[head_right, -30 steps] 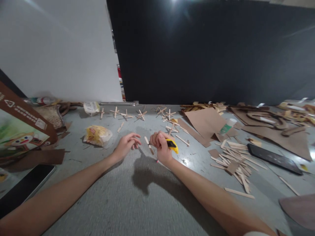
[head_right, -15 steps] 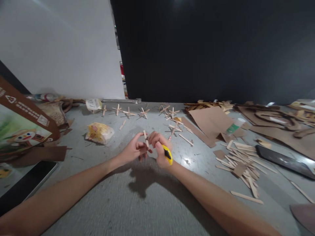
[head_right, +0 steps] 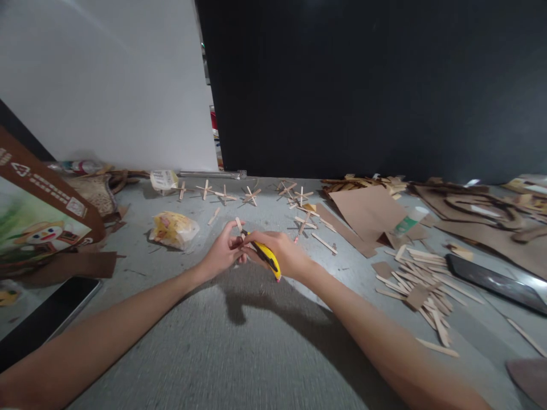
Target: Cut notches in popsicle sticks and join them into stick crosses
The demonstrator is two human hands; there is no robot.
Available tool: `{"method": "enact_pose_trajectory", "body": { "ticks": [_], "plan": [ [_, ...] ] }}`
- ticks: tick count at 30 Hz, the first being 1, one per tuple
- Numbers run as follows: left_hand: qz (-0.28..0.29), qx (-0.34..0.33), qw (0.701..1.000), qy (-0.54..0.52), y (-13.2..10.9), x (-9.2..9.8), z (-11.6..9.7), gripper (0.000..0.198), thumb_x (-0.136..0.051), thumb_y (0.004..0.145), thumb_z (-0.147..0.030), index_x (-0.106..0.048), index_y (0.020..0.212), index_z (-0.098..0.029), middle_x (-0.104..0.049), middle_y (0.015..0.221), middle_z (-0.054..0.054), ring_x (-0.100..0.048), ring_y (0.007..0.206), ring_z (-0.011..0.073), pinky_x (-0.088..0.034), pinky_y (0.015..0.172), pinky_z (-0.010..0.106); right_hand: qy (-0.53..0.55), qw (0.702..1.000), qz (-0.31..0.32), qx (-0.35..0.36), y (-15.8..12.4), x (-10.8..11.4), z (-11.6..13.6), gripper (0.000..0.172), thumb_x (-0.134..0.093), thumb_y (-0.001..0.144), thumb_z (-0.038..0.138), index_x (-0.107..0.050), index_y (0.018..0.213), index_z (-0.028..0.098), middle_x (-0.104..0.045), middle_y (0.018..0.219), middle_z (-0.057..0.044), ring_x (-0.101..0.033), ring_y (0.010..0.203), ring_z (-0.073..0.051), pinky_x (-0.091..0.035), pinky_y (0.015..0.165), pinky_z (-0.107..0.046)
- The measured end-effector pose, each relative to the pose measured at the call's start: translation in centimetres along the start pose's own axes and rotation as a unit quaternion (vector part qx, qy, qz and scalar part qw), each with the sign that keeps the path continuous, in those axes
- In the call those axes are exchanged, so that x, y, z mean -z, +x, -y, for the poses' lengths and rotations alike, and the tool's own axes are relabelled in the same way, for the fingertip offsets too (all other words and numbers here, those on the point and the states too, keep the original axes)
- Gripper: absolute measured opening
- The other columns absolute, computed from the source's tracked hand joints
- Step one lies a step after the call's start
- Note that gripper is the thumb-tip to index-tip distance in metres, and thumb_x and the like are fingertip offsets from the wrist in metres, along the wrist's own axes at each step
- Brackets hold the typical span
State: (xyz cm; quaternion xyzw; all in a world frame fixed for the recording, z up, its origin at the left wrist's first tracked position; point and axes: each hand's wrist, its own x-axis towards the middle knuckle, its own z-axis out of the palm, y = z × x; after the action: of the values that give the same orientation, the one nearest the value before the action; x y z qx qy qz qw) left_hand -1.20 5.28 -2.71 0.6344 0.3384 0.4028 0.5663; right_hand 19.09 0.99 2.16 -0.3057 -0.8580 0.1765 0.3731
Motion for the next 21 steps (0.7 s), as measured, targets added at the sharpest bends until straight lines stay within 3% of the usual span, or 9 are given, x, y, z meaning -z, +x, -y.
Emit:
{"method": "enact_pose_trajectory", "body": {
  "ticks": [3,6,8,11,15,19,21],
  "plan": [
    [-0.008,-0.008,1.0,-0.008,0.1,0.0,0.1,0.07,-0.083,0.081,-0.052,-0.042,0.13,-0.023,-0.067,0.071,-0.006,-0.063,0.052,0.0128,-0.046,0.053,0.023,-0.005,0.994,0.103,-0.041,0.8,1.8,0.6,0.019,-0.06,0.099,0.017,-0.072,0.113,0.023,-0.076,0.088,-0.002,-0.065,0.072,-0.014,-0.046,0.069,-0.024],
    [-0.011,-0.025,1.0,0.016,-0.2,0.0,0.0,0.062,-0.077,0.086,-0.046,-0.046,0.136,-0.023,-0.067,0.072,-0.006,-0.06,0.052,0.0108,-0.046,0.054,0.023,-0.016,0.986,0.145,-0.077,1.0,2.9,1.2,0.034,-0.054,0.091,0.005,-0.073,0.111,0.024,-0.072,0.082,0.001,-0.063,0.071,-0.013,-0.044,0.07,-0.024],
    [-0.01,-0.035,0.999,0.037,-0.4,-0.1,-0.1,0.06,-0.075,0.088,-0.04,-0.047,0.139,-0.024,-0.067,0.074,-0.006,-0.06,0.055,0.0102,-0.047,0.057,0.023,-0.007,0.984,0.16,-0.079,1.0,3.1,1.6,0.035,-0.05,0.091,0.004,-0.073,0.11,0.023,-0.069,0.077,0.002,-0.058,0.065,-0.012,-0.041,0.068,-0.025],
    [-0.018,-0.051,0.997,0.056,-0.5,-0.2,-0.1,0.06,-0.074,0.089,-0.036,-0.049,0.141,-0.021,-0.069,0.077,-0.004,-0.061,0.059,0.0109,-0.049,0.06,0.024,-0.002,0.984,0.161,-0.077,0.9,2.9,2.0,0.027,-0.046,0.102,0.018,-0.073,0.105,0.02,-0.067,0.074,0.002,-0.052,0.06,-0.012,-0.039,0.067,-0.027],
    [-0.024,-0.071,0.993,0.09,-0.4,0.0,0.0,0.056,-0.07,0.092,-0.04,-0.052,0.14,-0.019,-0.07,0.08,-0.001,-0.06,0.06,0.0111,-0.047,0.06,0.024,-0.023,0.982,0.138,-0.125,1.1,2.1,2.4,0.029,-0.051,0.107,0.037,-0.071,0.096,0.02,-0.067,0.076,0.0,-0.057,0.068,-0.015,-0.039,0.069,-0.028],
    [-0.052,-0.08,0.987,0.132,-0.2,0.2,0.0,0.049,-0.065,0.094,-0.044,-0.054,0.135,-0.02,-0.074,0.084,0.001,-0.063,0.062,0.0124,-0.049,0.062,0.025,-0.081,0.975,0.104,-0.179,1.1,1.0,2.4,0.013,-0.058,0.098,0.018,-0.064,0.087,0.021,-0.067,0.076,0.0,-0.058,0.069,-0.015,-0.036,0.066,-0.027],
    [-0.053,-0.08,0.986,0.139,-0.2,0.2,0.0,0.045,-0.064,0.095,-0.043,-0.054,0.133,-0.021,-0.075,0.085,0.002,-0.066,0.064,0.0137,-0.052,0.065,0.026,-0.113,0.975,0.094,-0.166,0.8,0.5,2.4,0.016,-0.055,0.092,0.007,-0.061,0.089,0.021,-0.069,0.081,-0.002,-0.057,0.069,-0.016,-0.034,0.065,-0.027]
  ]
}}
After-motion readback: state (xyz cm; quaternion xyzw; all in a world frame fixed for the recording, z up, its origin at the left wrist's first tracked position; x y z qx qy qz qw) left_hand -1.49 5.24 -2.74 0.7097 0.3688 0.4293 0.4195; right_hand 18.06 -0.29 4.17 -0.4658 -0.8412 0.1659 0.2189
